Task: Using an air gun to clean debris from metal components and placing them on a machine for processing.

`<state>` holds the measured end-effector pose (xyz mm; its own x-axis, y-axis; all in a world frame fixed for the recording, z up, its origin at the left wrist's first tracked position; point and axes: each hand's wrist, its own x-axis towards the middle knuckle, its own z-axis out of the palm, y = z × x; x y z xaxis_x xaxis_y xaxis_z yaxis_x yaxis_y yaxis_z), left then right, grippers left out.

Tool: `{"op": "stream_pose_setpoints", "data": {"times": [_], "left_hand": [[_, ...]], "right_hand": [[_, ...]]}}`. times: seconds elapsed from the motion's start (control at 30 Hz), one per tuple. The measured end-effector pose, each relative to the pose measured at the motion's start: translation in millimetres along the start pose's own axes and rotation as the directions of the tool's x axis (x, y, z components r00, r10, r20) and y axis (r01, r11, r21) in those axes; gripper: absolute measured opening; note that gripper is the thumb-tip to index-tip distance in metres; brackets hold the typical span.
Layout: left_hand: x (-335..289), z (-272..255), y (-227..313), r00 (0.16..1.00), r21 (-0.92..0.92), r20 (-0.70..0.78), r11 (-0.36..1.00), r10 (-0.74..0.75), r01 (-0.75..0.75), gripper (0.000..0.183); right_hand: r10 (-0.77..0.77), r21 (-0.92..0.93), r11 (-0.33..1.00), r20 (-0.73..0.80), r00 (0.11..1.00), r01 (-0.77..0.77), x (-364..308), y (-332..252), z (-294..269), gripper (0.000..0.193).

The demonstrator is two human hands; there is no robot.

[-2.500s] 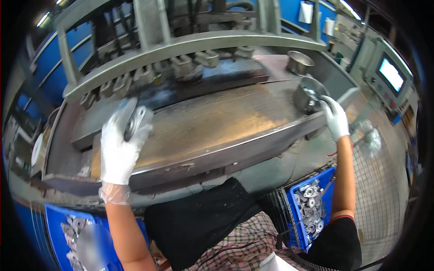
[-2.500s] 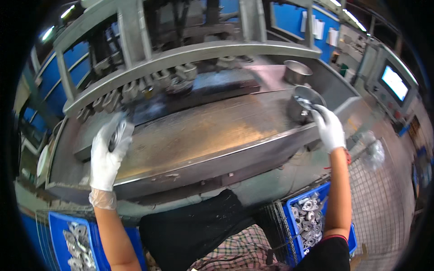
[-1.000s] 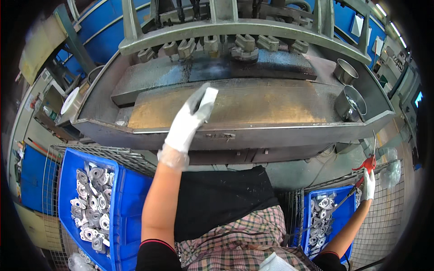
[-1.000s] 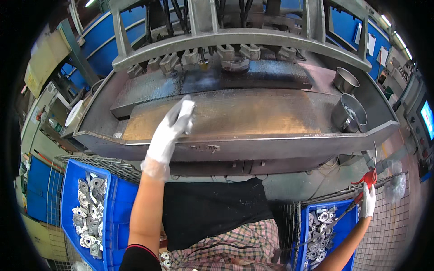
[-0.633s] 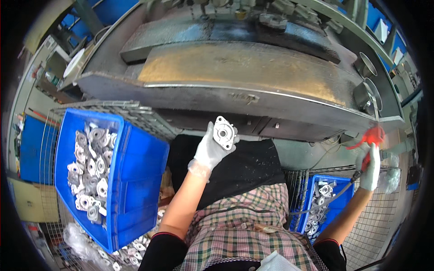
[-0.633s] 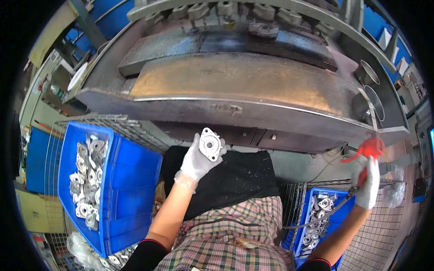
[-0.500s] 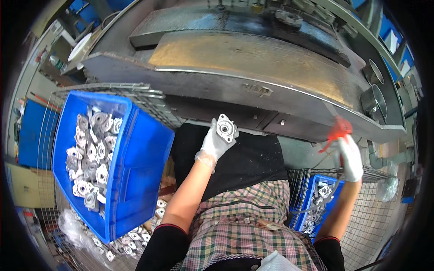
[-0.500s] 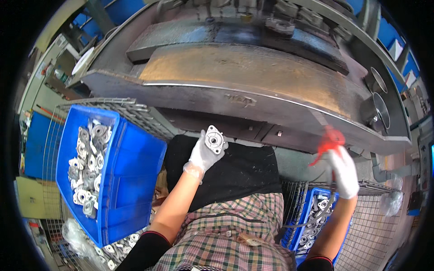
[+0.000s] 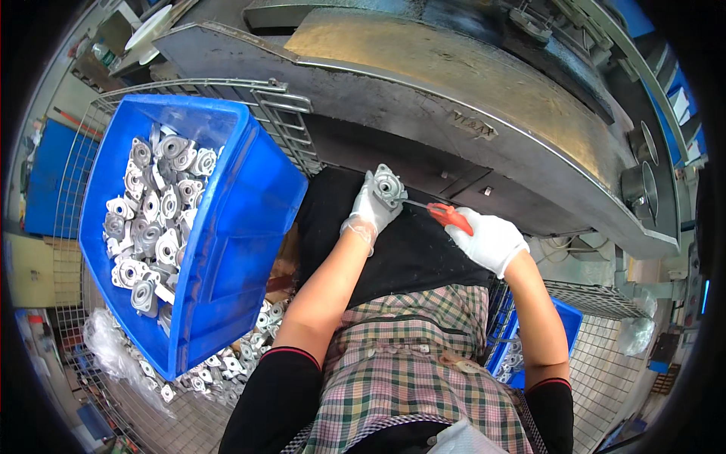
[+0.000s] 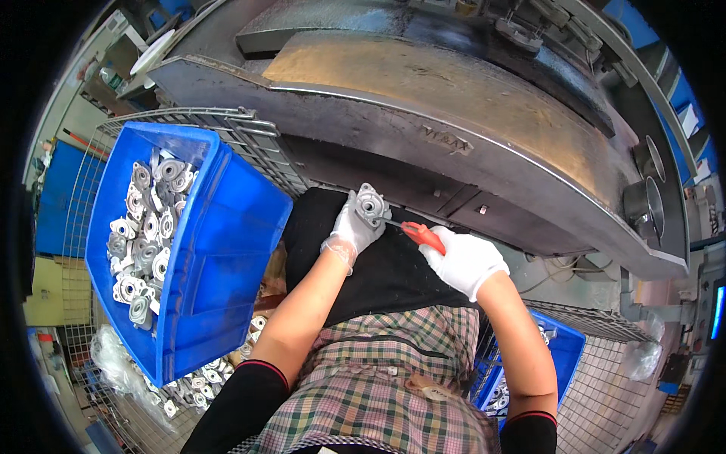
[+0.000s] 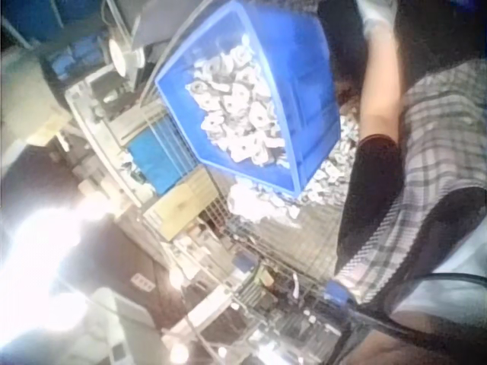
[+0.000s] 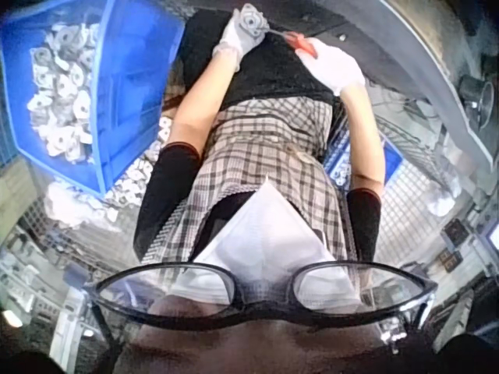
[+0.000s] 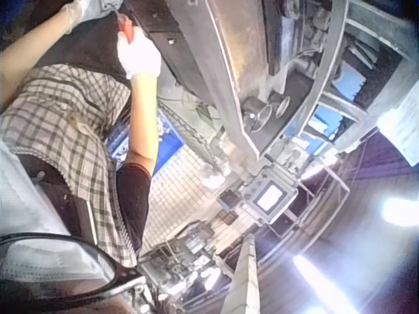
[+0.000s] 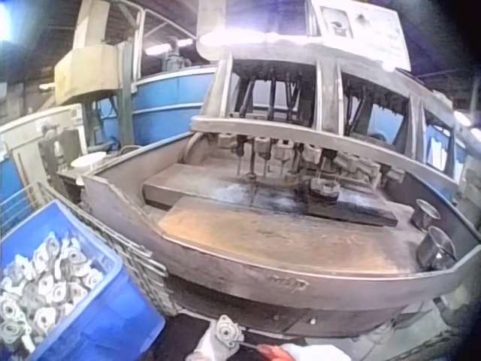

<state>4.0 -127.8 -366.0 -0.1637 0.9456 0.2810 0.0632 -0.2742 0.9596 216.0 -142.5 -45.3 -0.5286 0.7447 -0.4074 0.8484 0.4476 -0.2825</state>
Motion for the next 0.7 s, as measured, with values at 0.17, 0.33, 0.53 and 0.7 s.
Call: {"op": "stream_pose_setpoints", "data": {"times": [0.17,0.33,0.53,0.7], "left_hand": [[14,3,99,0.641,-0.939,0.266,-0.042,-0.72,0.342,0.051],[11,-4,99,0.653,-0.96,0.228,-0.054,-0.722,0.276,0.051],[14,1,111,0.603,-0.951,0.224,-0.037,-0.766,0.307,0.053],[20,16,100,0.666,-0.953,0.285,-0.127,-0.69,0.277,0.053]], "right_hand": [[0.024,-0.117,0.993,0.04,0.999,-0.019,7,-7,-1,0.038],[0.01,-0.142,0.99,0.076,0.997,0.001,12,-26,-8,0.038],[0.021,-0.145,0.989,0.094,0.995,-0.007,19,-26,-3,0.039],[0.063,-0.153,0.987,0.083,0.995,-0.049,17,-13,-4,0.04]]}}
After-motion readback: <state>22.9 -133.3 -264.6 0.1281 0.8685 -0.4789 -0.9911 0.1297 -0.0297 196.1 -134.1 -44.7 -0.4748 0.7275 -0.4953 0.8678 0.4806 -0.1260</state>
